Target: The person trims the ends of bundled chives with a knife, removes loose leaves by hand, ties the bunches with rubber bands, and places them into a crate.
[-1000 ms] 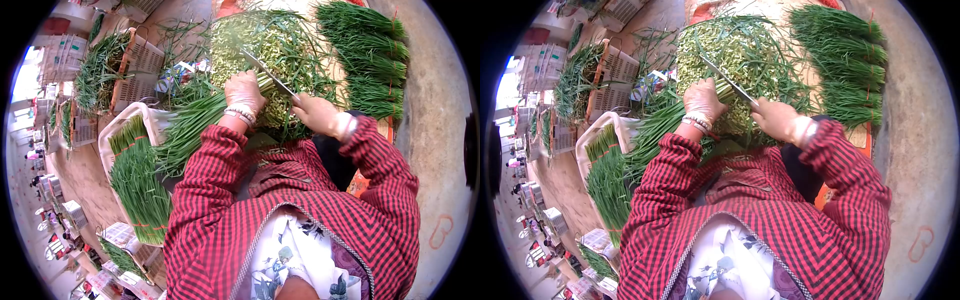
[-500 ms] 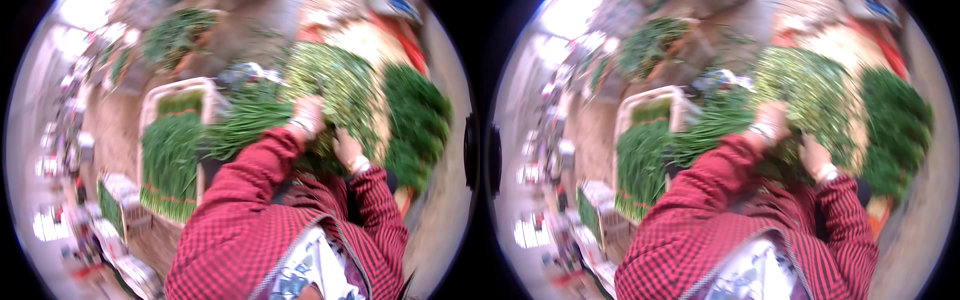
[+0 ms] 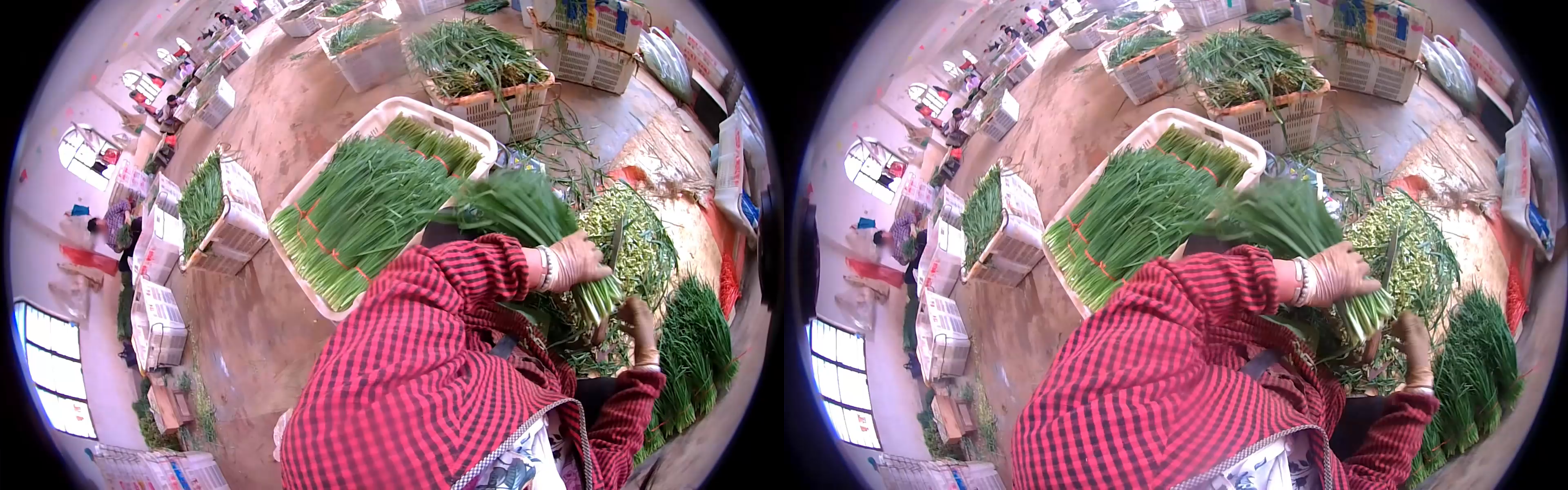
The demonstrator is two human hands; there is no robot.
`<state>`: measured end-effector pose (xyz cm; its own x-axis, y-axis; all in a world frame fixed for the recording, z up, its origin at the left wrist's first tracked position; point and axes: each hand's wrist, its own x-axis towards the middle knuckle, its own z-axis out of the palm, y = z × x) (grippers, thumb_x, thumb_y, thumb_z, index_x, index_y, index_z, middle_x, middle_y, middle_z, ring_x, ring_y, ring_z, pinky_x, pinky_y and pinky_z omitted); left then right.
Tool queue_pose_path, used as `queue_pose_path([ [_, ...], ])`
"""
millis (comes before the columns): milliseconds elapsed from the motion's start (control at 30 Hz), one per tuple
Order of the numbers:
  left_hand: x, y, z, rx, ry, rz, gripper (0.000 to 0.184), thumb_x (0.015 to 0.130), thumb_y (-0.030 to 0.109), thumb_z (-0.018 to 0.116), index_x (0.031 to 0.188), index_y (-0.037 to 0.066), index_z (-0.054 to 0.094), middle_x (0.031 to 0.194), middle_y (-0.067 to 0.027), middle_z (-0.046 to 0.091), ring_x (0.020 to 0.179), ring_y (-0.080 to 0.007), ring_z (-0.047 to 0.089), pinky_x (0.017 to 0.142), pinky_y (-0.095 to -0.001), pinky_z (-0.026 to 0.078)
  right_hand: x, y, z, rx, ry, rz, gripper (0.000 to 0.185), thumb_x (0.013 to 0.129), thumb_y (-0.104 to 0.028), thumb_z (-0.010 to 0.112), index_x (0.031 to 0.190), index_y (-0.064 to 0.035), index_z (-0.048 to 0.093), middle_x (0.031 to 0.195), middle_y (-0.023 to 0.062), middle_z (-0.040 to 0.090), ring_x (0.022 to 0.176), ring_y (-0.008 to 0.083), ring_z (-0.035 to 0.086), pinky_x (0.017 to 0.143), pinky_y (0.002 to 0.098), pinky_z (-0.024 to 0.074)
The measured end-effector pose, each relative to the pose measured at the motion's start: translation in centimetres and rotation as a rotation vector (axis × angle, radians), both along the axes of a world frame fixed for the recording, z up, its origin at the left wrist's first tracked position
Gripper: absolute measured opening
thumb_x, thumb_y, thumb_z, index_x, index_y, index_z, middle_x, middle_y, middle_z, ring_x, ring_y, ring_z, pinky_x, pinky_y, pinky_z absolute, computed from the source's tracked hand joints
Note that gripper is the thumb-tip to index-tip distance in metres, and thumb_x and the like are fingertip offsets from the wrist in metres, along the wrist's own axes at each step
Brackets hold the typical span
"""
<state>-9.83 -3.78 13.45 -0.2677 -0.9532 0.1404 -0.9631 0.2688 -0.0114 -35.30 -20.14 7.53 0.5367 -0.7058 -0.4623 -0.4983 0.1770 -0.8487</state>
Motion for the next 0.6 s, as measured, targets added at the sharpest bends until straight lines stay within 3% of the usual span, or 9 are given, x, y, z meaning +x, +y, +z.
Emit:
queue_pose_path([
  [100,-1.3,1.0,1.3,-0.436,0.015,-0.192,0.048,0.074,0.022,0.064,0.12,0.025,0.052,0.106,-0.0033,0.058,0.108,-0.0211,0.058,0.104,-0.045,0.038,0.2,1.2,5.0,0.264,-0.385,0.107,0.065,0.097,-0.058,0.044,0.13,-0.0037,0.053,0.122,0.0092,0.061,0.108,0.0186,0.06,0.093,0.034,0.0468],
  [200,-2.2,3.1,3.0,-0.632,-0.289,-0.037,0.054,0.078,0.024,0.058,0.131,0.026,0.046,0.137,-0.0074,0.046,0.128,-0.0239,0.047,0.116,-0.0531,0.024,2.3,1.8,1.0,0.464,-0.652,0.216,0.062,0.1,-0.052,0.039,0.137,-0.0032,0.047,0.135,0.0112,0.053,0.123,0.022,0.052,0.106,0.0372,0.0376],
  [233,-2.8,2.1,2.2,-0.585,0.122,-0.103,0.049,0.082,0.019,0.056,0.13,0.023,0.049,0.137,-0.009,0.047,0.124,-0.0271,0.05,0.112,-0.05,0.032,2.5,1.8,-2.1,0.605,-0.751,0.157,0.057,0.101,-0.048,0.039,0.138,-0.0053,0.046,0.137,0.011,0.052,0.125,0.0231,0.049,0.11,0.0396,0.0341],
  [300,-2.1,3.0,0.4,-0.617,0.428,0.003,0.041,0.083,0.014,0.055,0.124,0.016,0.054,0.131,-0.0113,0.052,0.119,-0.0295,0.053,0.105,-0.0447,0.04,-1.9,2.7,-6.5,0.857,-0.952,-0.053,0.049,0.102,-0.039,0.04,0.14,-0.0093,0.043,0.14,0.0106,0.049,0.13,0.0253,0.045,0.117,0.0444,0.0271],
  [333,-2.3,3.7,0.5,-0.271,0.484,0.222,0.036,0.084,0.009,0.054,0.12,0.012,0.057,0.124,-0.0148,0.057,0.112,-0.0319,0.056,0.096,-0.0415,0.045,-0.1,5.7,-4.3,0.741,-0.762,-0.147,0.047,0.1,-0.036,0.045,0.138,-0.0073,0.046,0.137,0.0101,0.052,0.127,0.0227,0.047,0.112,0.0407,0.0328],
  [400,-1.5,4.7,-4.8,-0.473,0.637,0.2,0.035,0.08,0.005,0.056,0.115,0.007,0.06,0.111,-0.0161,0.062,0.102,-0.0352,0.06,0.09,-0.0407,0.05,2.9,10.7,-0.9,0.476,-0.573,-0.212,0.053,0.094,-0.033,0.056,0.138,-0.0041,0.046,0.138,0.0103,0.051,0.124,0.0209,0.049,0.105,0.0357,0.0387],
  [433,-2.2,6.3,-6.9,-0.307,0.89,0.469,0.032,0.08,0.005,0.056,0.111,0.005,0.064,0.103,-0.0149,0.066,0.095,-0.0317,0.064,0.085,-0.038,0.052,3.8,12.7,0.2,0.304,-0.575,-0.205,0.063,0.089,-0.033,0.063,0.141,-0.0029,0.044,0.141,0.0112,0.046,0.123,0.0218,0.048,0.103,0.0343,0.039],
  [533,-0.7,7.6,-14.8,0.376,1.736,0.741,0.027,0.09,0.022,0.061,0.106,0.002,0.07,0.1,-0.0096,0.072,0.091,-0.0198,0.069,0.084,-0.0327,0.054,4.1,13.3,0.0,0.326,-0.596,-0.157,0.055,0.091,-0.03,0.061,0.137,-0.0014,0.049,0.13,0.0086,0.055,0.114,0.0189,0.054,0.098,0.0319,0.0421],
  [600,-0.3,6.9,-17.7,0.642,2.382,0.512,0.044,0.094,0.037,0.055,0.12,0.001,0.061,0.11,-0.0116,0.069,0.101,-0.0255,0.066,0.09,-0.0391,0.053,5.6,14.6,4.0,0.329,-0.539,-0.108,0.054,0.092,-0.03,0.06,0.137,-0.0014,0.048,0.12,0.0057,0.061,0.109,0.0156,0.057,0.097,0.0313,0.0429],
])
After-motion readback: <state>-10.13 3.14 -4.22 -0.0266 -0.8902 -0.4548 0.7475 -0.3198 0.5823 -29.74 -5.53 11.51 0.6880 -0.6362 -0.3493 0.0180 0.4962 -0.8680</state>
